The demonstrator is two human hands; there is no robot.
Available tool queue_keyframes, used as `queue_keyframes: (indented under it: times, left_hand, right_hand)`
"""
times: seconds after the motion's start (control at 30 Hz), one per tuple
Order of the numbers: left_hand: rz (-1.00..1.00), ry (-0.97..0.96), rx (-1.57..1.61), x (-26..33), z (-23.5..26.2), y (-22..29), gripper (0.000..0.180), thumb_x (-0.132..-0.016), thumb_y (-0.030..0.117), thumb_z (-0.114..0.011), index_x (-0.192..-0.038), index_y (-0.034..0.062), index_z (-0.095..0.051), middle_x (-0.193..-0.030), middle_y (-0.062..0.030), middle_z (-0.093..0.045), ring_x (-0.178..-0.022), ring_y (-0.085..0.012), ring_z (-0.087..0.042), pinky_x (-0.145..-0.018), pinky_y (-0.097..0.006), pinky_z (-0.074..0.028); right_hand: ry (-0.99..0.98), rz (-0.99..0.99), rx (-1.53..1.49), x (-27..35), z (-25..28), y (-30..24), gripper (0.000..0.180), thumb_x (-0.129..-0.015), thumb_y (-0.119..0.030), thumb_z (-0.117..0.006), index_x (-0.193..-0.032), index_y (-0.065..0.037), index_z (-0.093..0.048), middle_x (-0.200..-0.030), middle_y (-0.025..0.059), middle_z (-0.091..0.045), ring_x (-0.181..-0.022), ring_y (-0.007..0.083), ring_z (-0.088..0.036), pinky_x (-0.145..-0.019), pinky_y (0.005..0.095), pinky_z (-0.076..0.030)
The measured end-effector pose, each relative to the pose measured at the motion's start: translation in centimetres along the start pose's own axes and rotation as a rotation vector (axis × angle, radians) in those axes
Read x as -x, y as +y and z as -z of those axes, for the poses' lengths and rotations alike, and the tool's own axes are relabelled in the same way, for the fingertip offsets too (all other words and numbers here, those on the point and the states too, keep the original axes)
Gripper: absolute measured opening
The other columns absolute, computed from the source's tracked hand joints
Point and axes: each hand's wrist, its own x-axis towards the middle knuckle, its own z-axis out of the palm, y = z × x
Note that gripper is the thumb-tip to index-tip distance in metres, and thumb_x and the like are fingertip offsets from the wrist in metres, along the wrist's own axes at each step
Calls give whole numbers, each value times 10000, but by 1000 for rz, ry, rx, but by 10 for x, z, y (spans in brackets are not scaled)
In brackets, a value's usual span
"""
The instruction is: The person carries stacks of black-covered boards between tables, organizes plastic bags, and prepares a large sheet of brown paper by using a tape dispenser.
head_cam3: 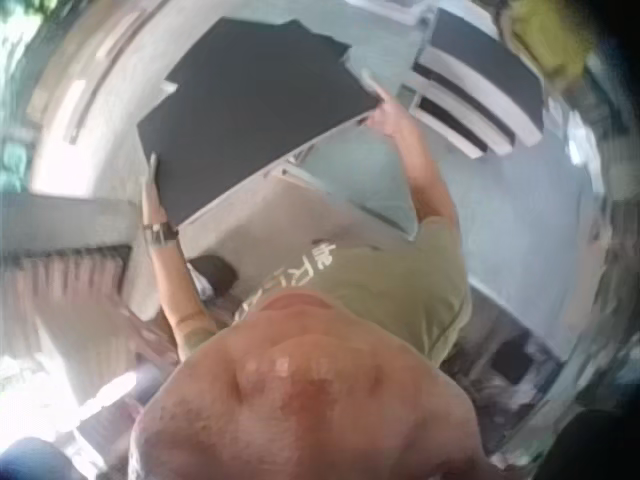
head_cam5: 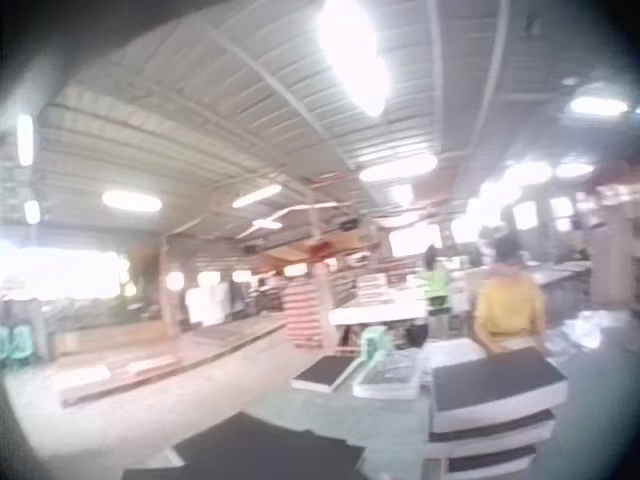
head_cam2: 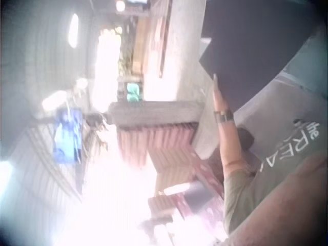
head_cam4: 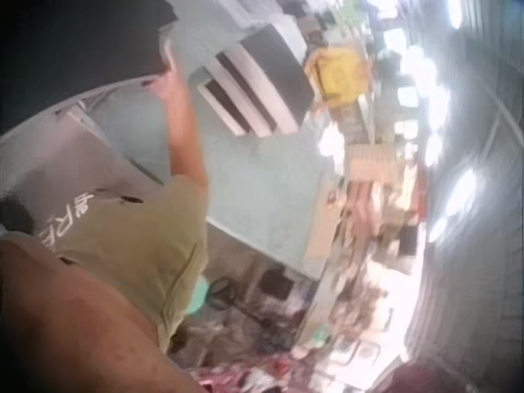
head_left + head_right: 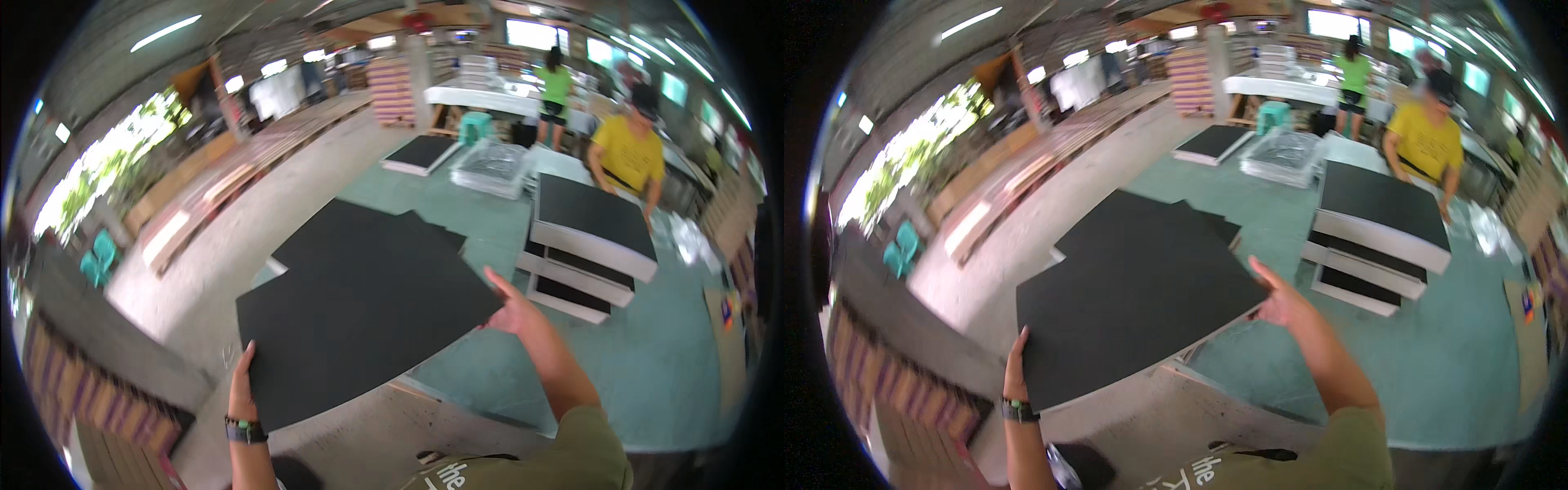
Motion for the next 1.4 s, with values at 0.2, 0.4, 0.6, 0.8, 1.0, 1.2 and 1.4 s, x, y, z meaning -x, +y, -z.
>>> queue_keyframes:
  times: [0.2, 0.4, 0.6, 0.8, 1.0, 1.2, 1.4]
  left_hand:
    - [77, -99, 196, 49, 29, -41, 330, -795, 274, -561, -978, 0, -571, -912, -100, -619, -765, -196, -602, -700, -313, -492]
    - [-56, -2, 355, 129, 97, -73, 339, -784, 240, -574, -999, -21, -558, -916, -120, -614, -763, -186, -600, -689, -308, -495]
    - [-143, 347, 547, 253, 208, -75, 326, -783, 269, -554, -946, -12, -583, -861, -89, -624, -710, -176, -601, -656, -277, -488]
    - [-258, 743, 449, 402, 329, -79, 294, -754, 284, -562, -866, 16, -607, -766, -72, -623, -624, -166, -583, -603, -261, -472]
    - [-408, 890, 478, 535, 435, -26, 301, -767, 272, -565, -882, -5, -595, -770, -102, -629, -614, -193, -604, -585, -282, -503]
    - [-365, 940, 357, 620, 523, 35, 320, -765, 272, -569, -904, -15, -590, -772, -113, -629, -606, -208, -610, -572, -294, -509]
    - [-342, 998, 77, 672, 605, 89, 326, -734, 293, -605, -906, 16, -594, -772, -90, -623, -595, -171, -594, -578, -283, -502]
  right_hand:
    - [-268, 212, 18, 18, -7, 9, 443, -820, -314, -503, -1103, 27, -505, -1112, 141, -544, -1021, 256, -515, -910, 392, -381]
    - [-372, 340, 285, 34, -8, 58, 564, -744, -349, -532, -1155, 30, -461, -1140, 135, -511, -1051, 258, -488, -901, 370, -389]
    - [-561, 122, 456, 47, -113, 168, 574, -737, -362, -537, -1144, 36, -467, -1126, 134, -516, -1044, 248, -492, -892, 363, -393]
    - [-812, -105, 509, 82, -213, 319, 529, -737, -344, -541, -1098, 40, -496, -1070, 124, -542, -990, 227, -525, -856, 339, -414]
    - [-987, -298, 429, 133, -330, 466, 428, -742, -260, -576, -1044, 38, -522, -999, 102, -577, -898, 199, -565, -808, 303, -441]
    - [-1041, -356, 414, 201, -418, 544, 371, -772, -245, -565, -1017, 33, -543, -997, 101, -584, -926, 185, -560, -834, 296, -422]
    - [-1160, -346, 499, 237, -468, 594, 430, -778, -290, -587, -1050, 38, -526, -1035, 91, -571, -961, 184, -545, -881, 313, -396]
